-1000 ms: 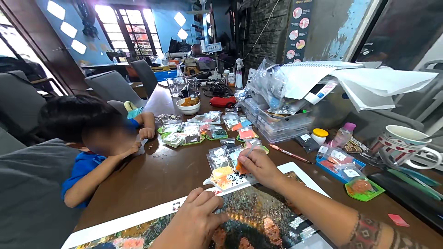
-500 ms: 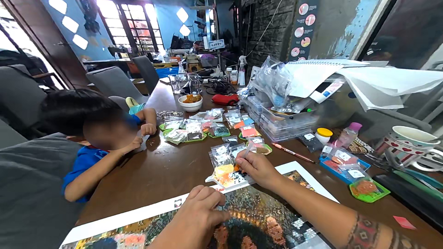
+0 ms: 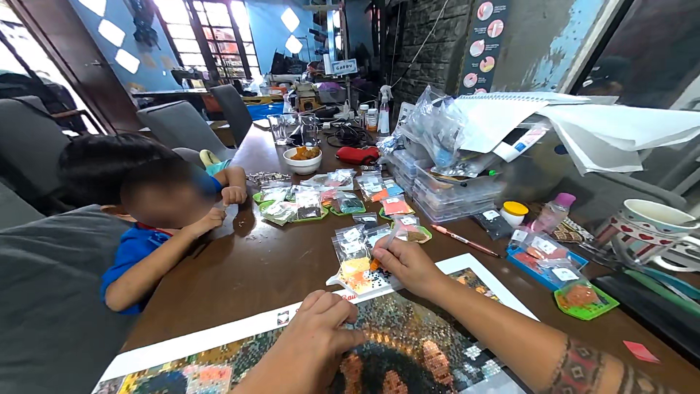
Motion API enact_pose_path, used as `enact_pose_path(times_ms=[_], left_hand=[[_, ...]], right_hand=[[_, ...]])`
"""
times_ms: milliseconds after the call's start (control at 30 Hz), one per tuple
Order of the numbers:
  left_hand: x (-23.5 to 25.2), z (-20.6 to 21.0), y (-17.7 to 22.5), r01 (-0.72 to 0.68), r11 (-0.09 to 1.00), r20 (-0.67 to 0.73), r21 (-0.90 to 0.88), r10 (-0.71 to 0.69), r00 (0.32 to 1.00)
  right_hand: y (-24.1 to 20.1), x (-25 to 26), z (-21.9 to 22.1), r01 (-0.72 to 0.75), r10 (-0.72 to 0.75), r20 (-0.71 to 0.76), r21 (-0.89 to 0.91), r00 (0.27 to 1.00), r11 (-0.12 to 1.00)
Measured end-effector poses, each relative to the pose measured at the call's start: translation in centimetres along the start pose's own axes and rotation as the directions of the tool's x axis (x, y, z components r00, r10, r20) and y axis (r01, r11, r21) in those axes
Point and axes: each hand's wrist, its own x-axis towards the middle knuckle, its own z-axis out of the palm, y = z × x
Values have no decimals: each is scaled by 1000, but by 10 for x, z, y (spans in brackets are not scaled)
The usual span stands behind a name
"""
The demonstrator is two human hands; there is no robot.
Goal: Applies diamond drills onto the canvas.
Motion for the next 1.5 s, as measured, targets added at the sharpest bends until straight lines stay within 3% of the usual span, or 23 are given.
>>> enact_pose_path(times_ms=[367,500,767,967,1500], left_hand=[[0,0,2,4,1000,1,14,-4,1000],[-1,0,0,-5,1000,-26,24,6,1000],[-1,-2,2,56,998,-44,-5,-57,997],[-2,-3,2,78,997,-53,-27,-80,995],[-2,-1,0,47,997,-51,-69,-50,997]], right_hand=[[0,1,1,-3,4,5,-42,1000,999],[-2,-1,0,-36,36,-11,18,999,999],[-15,-22,1,161,-163,-13,246,986,956],[-21,-33,12,270,-299,71,271,952,924],[-19,-37,22,312,-343,94,245,935,918]])
